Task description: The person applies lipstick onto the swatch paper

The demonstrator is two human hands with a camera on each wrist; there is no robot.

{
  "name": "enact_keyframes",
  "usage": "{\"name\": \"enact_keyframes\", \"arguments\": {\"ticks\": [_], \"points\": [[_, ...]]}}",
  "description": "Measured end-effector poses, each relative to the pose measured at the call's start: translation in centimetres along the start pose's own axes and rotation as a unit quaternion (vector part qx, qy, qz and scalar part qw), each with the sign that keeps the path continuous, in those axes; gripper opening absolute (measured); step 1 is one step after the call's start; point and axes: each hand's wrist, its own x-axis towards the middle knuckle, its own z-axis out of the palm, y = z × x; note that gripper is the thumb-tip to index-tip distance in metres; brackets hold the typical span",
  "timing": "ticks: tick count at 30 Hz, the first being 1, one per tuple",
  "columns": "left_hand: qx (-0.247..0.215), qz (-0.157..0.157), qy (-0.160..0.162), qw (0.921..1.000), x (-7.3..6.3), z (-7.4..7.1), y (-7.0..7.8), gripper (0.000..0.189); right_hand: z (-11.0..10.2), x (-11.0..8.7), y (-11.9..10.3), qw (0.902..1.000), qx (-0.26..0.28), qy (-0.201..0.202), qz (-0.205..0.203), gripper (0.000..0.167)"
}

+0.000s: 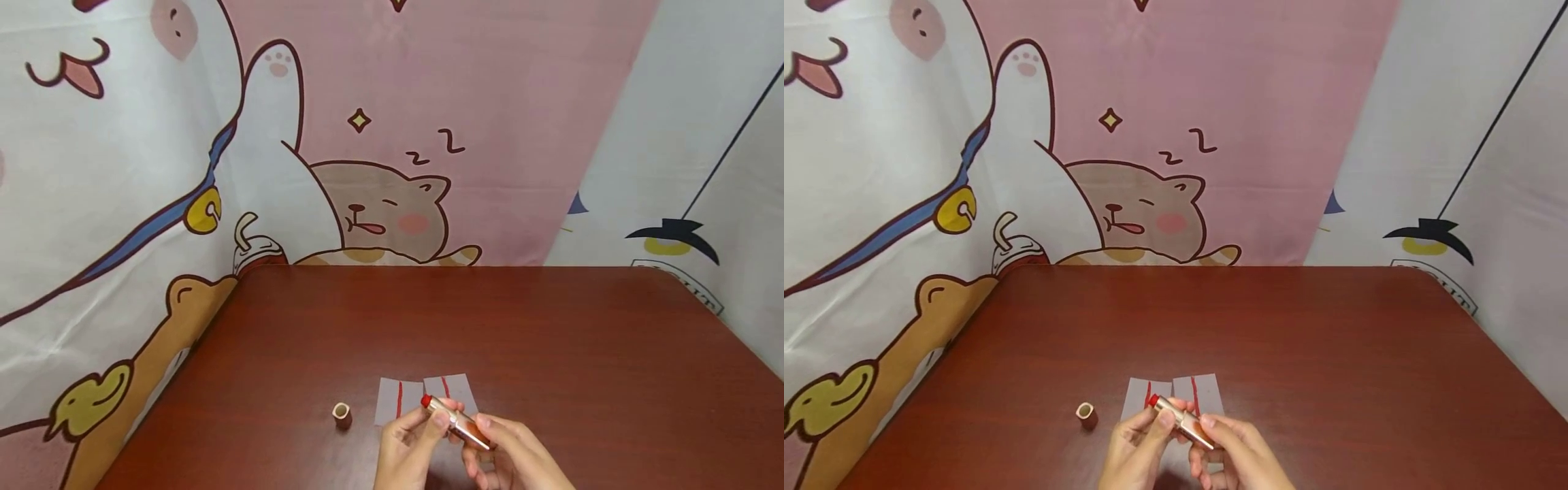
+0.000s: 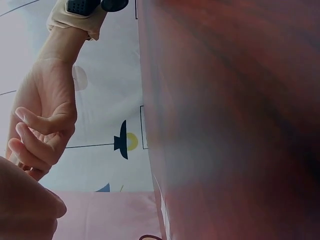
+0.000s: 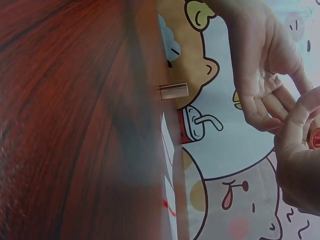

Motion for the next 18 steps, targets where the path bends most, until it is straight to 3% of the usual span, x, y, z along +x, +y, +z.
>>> {"name": "enact_keyframes", "arguments": {"ticks": [10,18], "points": [[-0.003,-0.021,0.005,0.9998,-0.09,-0.09,0.45,0.026,0.18,0.15,0.12,0.9992,-0.025,0.024,0.020,0.038],[-0.011,-0.020,0.005,0.9997,0.01,0.04,0.38,0.027,-0.09,0.03,0.44,0.9992,-0.035,0.020,-0.007,0.036]]}}
